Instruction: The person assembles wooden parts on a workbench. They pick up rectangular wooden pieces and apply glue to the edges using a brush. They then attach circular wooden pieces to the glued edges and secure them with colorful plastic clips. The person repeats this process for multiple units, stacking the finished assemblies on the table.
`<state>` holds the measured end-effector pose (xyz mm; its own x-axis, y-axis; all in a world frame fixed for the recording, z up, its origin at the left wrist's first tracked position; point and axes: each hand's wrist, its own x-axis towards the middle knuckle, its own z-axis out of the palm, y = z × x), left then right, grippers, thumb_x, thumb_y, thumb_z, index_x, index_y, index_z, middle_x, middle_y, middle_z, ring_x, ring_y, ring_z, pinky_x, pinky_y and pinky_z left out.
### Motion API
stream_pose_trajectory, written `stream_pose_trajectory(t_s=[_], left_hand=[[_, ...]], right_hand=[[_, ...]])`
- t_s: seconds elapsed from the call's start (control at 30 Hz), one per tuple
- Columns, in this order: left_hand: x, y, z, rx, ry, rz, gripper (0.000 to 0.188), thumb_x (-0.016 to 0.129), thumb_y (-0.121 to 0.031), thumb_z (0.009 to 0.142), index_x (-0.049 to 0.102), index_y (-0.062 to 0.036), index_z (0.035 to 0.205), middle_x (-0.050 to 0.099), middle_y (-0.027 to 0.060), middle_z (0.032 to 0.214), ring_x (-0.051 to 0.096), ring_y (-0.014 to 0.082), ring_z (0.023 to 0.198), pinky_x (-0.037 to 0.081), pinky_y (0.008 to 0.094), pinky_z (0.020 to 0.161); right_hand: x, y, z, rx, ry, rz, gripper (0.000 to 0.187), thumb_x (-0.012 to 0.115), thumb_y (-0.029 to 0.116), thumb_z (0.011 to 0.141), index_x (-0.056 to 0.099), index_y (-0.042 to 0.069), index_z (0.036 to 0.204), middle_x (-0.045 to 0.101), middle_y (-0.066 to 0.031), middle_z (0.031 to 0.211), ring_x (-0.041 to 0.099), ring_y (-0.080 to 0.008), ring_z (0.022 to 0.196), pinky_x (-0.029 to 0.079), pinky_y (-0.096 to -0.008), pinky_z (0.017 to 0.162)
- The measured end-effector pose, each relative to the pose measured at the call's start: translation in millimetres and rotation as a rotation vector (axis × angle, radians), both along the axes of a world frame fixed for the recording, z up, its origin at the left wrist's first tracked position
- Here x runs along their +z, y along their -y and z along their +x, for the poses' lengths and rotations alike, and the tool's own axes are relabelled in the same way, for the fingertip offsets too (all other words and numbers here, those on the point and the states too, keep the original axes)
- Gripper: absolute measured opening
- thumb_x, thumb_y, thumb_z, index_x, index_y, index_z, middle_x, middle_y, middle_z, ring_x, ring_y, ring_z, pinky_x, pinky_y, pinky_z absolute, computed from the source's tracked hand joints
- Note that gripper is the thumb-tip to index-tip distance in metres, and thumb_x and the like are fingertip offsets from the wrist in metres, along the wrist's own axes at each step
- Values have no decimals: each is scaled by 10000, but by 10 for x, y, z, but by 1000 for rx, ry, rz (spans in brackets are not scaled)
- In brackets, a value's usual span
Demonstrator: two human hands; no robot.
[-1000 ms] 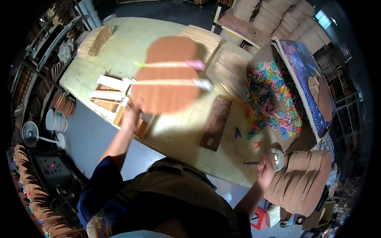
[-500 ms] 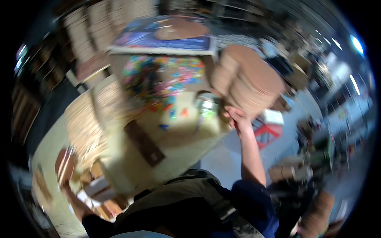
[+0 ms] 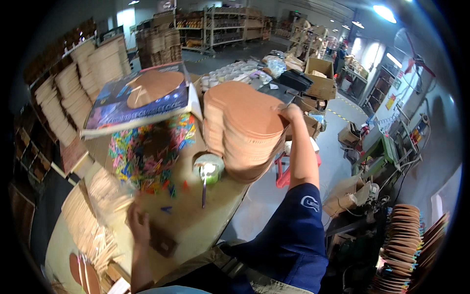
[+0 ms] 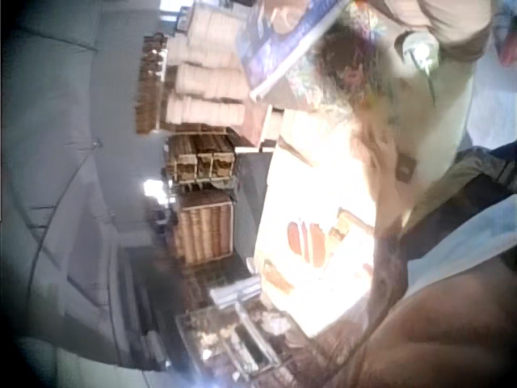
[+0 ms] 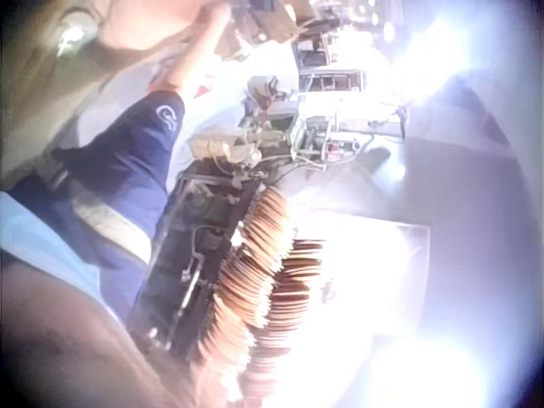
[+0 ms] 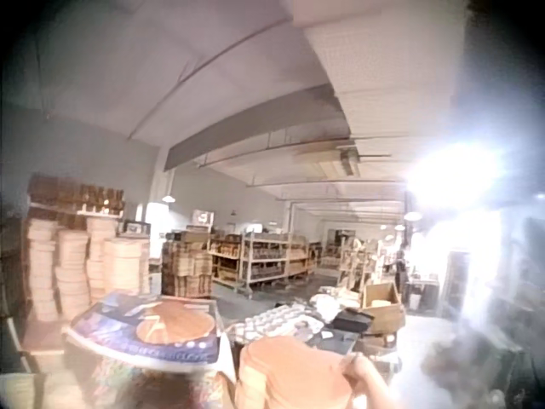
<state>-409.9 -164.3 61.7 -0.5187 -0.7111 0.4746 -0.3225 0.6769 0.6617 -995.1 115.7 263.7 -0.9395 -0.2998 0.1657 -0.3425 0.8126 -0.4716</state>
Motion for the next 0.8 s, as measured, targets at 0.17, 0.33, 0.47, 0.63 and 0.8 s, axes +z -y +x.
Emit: stream_pose_trajectory(t_s=[0.17, 0.33, 0.47, 0.63, 0.8], left_hand=[[81, -450, -711, -261, 9, 74, 430, 633, -57, 819, 532, -42, 1236, 469, 170, 1266, 456, 349, 1199, 380, 428, 1010], [-33, -459, -750, -324, -39, 119, 415, 623, -39, 826, 527, -11, 1228, 490, 156, 1232, 533, 315, 1118, 450, 393, 944], [-251, -493, -491, -115, -102, 572, 380, 566, -56, 914, 499, -30, 1287, 508, 124, 1220, 556, 245, 1088, 465, 353, 929], [68, -924, -181, -294, -818, 934, 581, 512, -371, 965, 339, -26, 1399, 452, 95, 1331, 511, 208, 1164, 445, 360, 949], [-129, -1351, 404, 206, -835, 810, 539, 562, -275, 947, 344, -15, 1365, 471, 98, 1292, 493, 183, 1138, 425, 342, 956]], right_hand=[[-386, -137, -581, -73, -42, -264, 629, 879, 430, 593, 636, -24, 954, 656, -69, 846, 601, -171, 772, 488, -335, 680], [209, -87, -81, 211, 247, -1388, 145, 733, 157, 809, 635, 57, 847, 626, -10, 791, 572, -98, 748, 472, -252, 675], [282, 240, 918, 433, 145, -1383, 292, 689, 174, 851, 588, 16, 1075, 649, -45, 898, 618, -134, 879, 500, -279, 807], [-576, 495, 2364, 682, 767, -859, 281, 630, 48, 862, 552, 18, 1130, 650, -75, 849, 644, -168, 718, 546, -303, 645], [-1981, 871, 3479, 719, 1341, -666, 198, 592, 40, 880, 512, 25, 1061, 597, -78, 770, 606, -161, 627, 505, -268, 491]])
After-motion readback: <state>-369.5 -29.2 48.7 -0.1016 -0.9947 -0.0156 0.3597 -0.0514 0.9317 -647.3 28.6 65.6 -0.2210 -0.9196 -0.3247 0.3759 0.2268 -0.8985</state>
